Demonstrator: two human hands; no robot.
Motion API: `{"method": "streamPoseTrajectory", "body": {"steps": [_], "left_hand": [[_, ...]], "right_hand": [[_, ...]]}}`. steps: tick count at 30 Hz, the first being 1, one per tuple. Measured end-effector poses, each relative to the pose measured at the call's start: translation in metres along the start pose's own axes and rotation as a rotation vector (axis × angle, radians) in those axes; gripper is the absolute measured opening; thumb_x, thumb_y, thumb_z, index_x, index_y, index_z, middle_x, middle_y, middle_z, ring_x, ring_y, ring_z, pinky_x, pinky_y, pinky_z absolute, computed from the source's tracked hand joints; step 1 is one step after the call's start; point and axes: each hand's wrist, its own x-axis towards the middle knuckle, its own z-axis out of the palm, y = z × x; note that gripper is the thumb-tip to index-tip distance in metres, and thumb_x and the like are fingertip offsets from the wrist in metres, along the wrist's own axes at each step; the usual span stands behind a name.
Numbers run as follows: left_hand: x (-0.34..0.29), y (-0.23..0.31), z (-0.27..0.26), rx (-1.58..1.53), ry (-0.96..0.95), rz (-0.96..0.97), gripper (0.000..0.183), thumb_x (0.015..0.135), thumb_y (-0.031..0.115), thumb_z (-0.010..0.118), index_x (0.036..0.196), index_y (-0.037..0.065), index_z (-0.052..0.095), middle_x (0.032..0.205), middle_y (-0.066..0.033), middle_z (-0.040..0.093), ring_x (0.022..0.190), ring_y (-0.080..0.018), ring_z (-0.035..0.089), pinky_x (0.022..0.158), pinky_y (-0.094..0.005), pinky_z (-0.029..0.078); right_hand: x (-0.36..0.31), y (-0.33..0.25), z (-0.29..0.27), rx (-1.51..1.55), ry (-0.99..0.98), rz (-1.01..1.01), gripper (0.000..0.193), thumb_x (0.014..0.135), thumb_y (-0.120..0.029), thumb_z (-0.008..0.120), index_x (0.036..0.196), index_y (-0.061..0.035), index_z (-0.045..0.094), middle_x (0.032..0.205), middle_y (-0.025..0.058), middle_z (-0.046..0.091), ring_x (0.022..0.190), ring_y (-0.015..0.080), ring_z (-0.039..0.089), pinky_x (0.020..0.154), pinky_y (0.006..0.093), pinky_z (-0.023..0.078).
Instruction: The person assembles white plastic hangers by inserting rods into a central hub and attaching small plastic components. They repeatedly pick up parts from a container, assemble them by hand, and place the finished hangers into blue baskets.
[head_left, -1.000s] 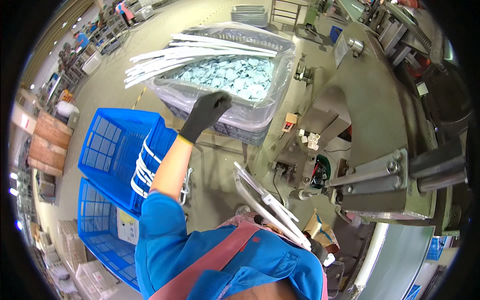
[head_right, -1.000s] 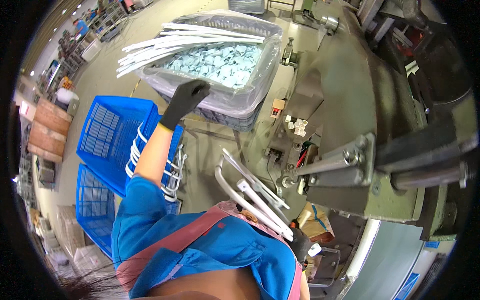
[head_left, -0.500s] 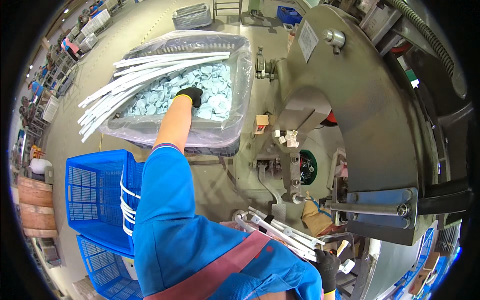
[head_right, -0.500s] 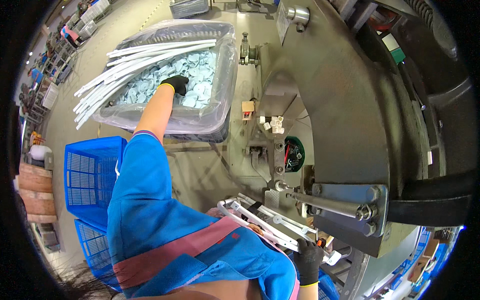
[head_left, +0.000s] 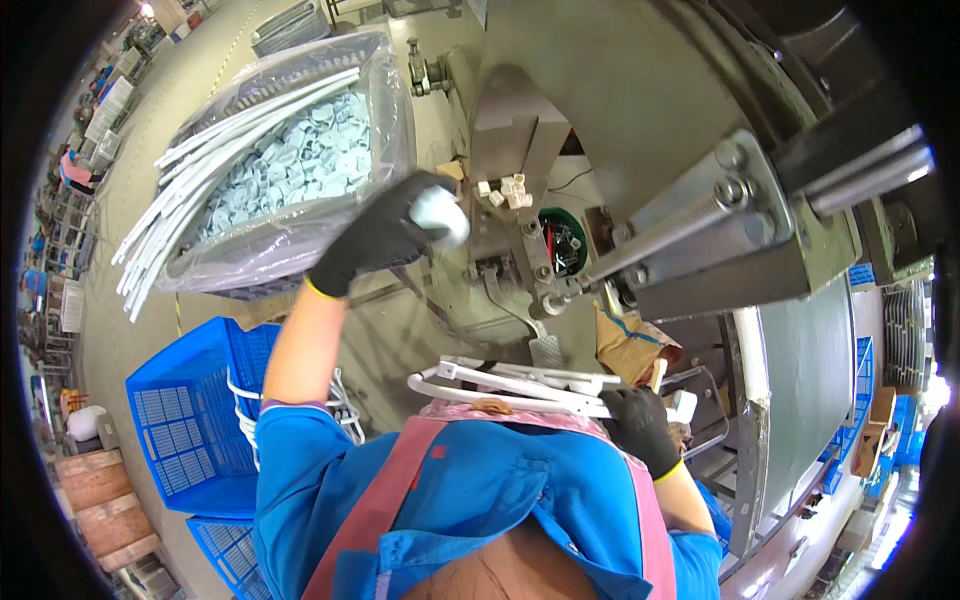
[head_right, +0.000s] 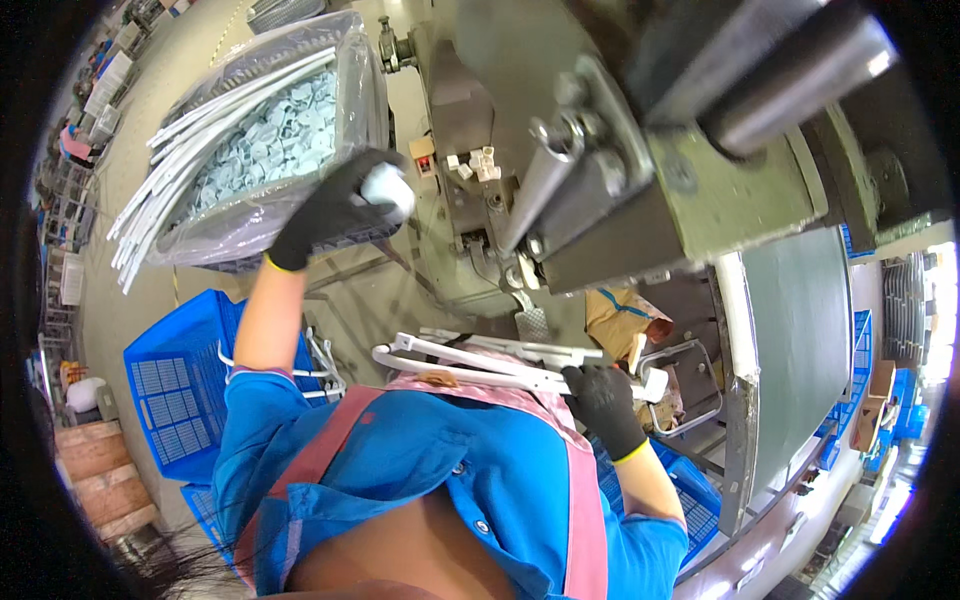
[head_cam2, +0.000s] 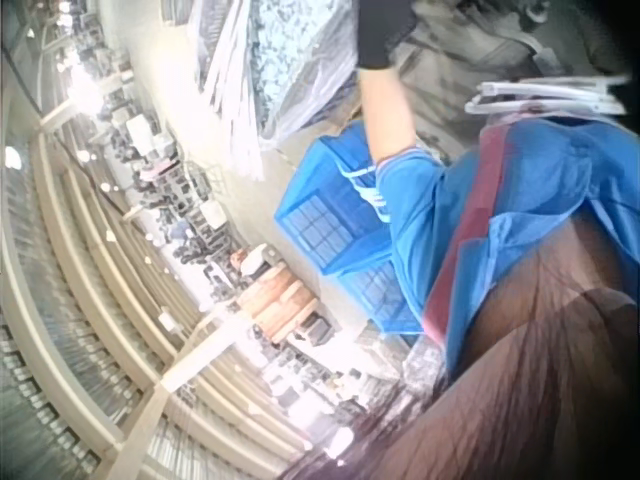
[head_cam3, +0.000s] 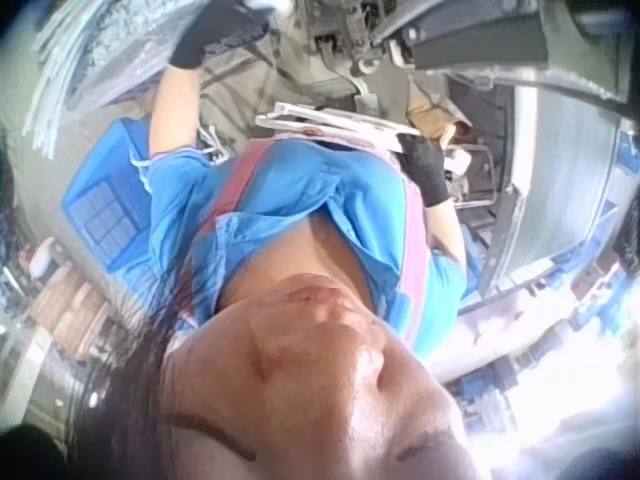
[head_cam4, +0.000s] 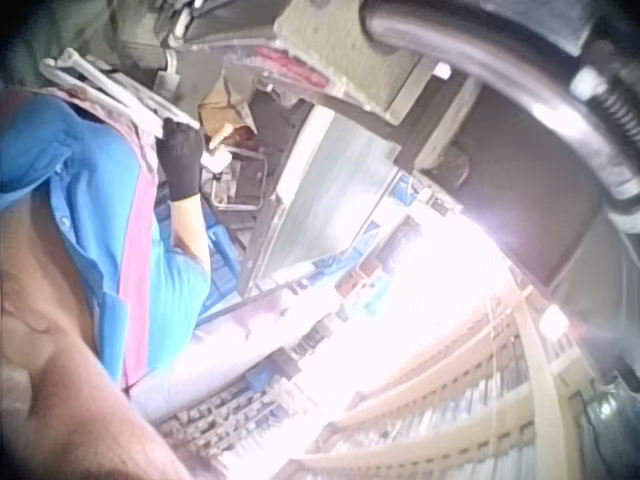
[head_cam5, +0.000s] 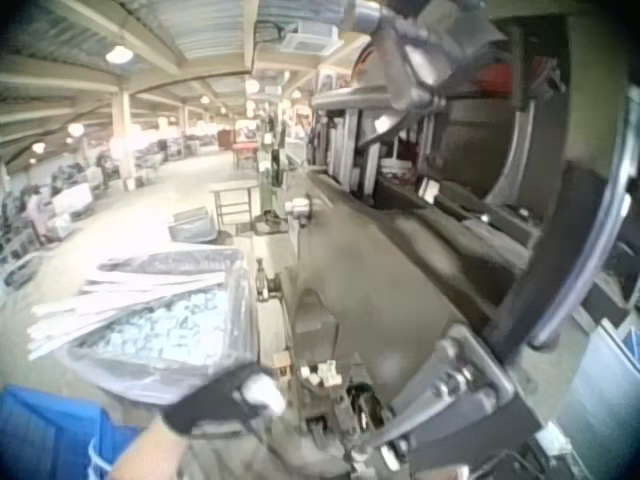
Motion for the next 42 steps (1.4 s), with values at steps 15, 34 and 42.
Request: {"method": "streamPoseTrajectory", "body": {"steps": [15,34,42], "left_hand": [[0.011,-0.009,0.196,0.321,0.159,0.143,0.051,0.08,0.023,0.067,0.121,-0.001,0.049,0.11,-0.0224,0.06,0.101,-0.039,0.058,0.087,-0.0448,0.048],[-0.15,0.032,0.166,0.513,0.668,-0.322,0.022,0.087,0.022,0.063,0.099,0.006,0.055,0.082,-0.0113,0.06,0.074,-0.0262,0.062,0.067,-0.0355,0.048],[-0.147,0.044,0.171,0.017,0.941,-0.419,0.012,0.089,0.012,0.059,0.1,0.006,0.056,0.072,0.0002,0.057,0.061,-0.0051,0.048,0.053,-0.023,0.038]], "right_hand": [[0.053,0.079,-0.036,-0.137,-0.047,-0.41,0.022,0.07,-0.024,0.065,0.088,-0.0135,0.059,0.067,0.0051,0.061,0.062,0.0266,0.063,0.052,0.0412,0.048],[0.137,0.09,-0.063,-0.18,0.277,-0.837,0.052,0.07,-0.013,0.067,0.12,-0.0088,0.057,0.099,0.0127,0.062,0.094,0.0329,0.059,0.083,0.0452,0.047],[0.158,0.097,-0.053,-1.12,0.834,-0.961,0.045,0.083,-0.03,0.064,0.128,-0.0232,0.058,0.124,0.0067,0.056,0.109,0.0276,0.057,0.092,0.0428,0.048]]}}
